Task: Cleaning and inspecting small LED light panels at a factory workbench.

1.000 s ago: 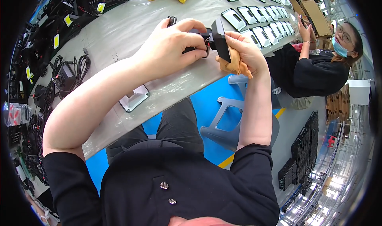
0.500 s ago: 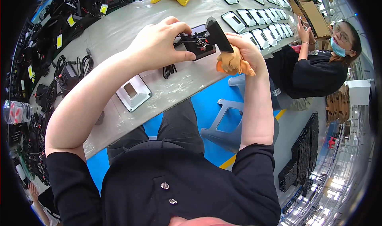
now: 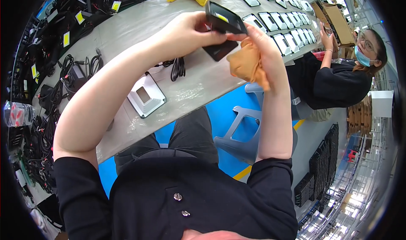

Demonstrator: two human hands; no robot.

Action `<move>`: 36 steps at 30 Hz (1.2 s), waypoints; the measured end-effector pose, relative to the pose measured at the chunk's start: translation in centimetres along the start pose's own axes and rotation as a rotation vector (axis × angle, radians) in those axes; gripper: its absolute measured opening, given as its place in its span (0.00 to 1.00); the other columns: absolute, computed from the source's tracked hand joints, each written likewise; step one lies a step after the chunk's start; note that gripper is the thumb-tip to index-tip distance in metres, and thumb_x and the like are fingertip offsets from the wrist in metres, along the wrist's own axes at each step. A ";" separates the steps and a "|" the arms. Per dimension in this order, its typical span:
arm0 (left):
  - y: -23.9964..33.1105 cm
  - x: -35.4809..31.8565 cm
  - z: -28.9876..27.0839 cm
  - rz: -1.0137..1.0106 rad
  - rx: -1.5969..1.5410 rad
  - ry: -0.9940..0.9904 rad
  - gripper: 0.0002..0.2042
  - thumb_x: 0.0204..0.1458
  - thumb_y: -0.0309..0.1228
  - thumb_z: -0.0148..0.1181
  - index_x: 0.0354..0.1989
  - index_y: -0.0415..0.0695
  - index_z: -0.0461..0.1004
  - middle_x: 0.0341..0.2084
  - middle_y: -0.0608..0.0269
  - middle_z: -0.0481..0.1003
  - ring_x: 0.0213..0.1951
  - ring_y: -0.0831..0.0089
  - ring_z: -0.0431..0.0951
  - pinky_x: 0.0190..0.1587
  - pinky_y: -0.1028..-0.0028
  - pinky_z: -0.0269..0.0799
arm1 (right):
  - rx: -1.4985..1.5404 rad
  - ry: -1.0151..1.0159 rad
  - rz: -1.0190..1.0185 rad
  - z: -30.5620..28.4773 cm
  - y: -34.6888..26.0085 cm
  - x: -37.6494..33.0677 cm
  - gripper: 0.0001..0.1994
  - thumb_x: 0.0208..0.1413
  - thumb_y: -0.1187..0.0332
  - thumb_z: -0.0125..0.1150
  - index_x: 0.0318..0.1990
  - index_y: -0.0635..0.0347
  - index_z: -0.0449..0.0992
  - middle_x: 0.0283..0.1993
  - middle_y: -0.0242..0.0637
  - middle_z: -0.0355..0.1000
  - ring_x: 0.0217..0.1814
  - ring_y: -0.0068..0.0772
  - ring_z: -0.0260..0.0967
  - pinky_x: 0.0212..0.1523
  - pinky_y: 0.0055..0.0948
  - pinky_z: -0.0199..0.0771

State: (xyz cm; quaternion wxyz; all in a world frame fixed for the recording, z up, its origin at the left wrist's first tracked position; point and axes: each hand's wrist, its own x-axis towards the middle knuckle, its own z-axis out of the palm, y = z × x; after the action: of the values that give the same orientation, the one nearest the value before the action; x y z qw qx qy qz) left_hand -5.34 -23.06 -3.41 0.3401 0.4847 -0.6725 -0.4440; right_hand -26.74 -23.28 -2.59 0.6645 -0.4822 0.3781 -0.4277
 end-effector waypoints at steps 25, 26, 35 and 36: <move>2.9 -1.0 -5.3 0.183 -0.451 -0.033 0.14 0.55 0.29 0.55 0.49 0.39 0.73 0.46 0.59 0.75 0.50 0.71 0.73 0.54 0.74 0.63 | -0.716 0.446 -0.780 2.3 -2.1 -3.4 0.08 0.55 0.69 0.63 0.33 0.65 0.77 0.32 0.31 0.68 0.21 0.16 0.55 0.22 0.19 0.57; 3.0 -1.3 -5.9 0.174 -0.549 -0.119 0.16 0.53 0.29 0.56 0.50 0.39 0.72 0.47 0.58 0.75 0.50 0.71 0.73 0.56 0.72 0.61 | -0.731 0.423 -0.854 2.4 -2.8 -3.7 0.07 0.55 0.69 0.63 0.33 0.65 0.76 0.33 0.31 0.68 0.21 0.15 0.55 0.21 0.18 0.56; 7.9 -6.9 -5.2 -0.009 -0.944 -0.375 0.29 0.57 0.43 0.47 0.60 0.32 0.62 0.43 0.48 0.73 0.57 0.43 0.68 0.54 0.52 0.70 | -1.045 0.241 -1.078 6.2 -9.0 -7.7 0.06 0.53 0.72 0.61 0.37 0.61 0.75 0.32 0.40 0.74 0.32 0.41 0.72 0.33 0.28 0.71; 8.5 -7.6 -5.3 -0.025 -1.012 -0.409 0.31 0.57 0.47 0.45 0.61 0.32 0.61 0.44 0.47 0.72 0.58 0.42 0.67 0.54 0.51 0.70 | -1.140 0.234 -1.098 6.6 -9.7 -8.4 0.06 0.52 0.71 0.61 0.37 0.60 0.75 0.33 0.39 0.74 0.32 0.42 0.72 0.33 0.29 0.71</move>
State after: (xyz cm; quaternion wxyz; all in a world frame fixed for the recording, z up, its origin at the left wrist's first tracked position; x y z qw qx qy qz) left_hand -1.35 -16.06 6.23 0.3879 0.1723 -0.4217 -0.8013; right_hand -25.57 -15.01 9.15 -0.0338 -0.8168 0.3145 -0.4824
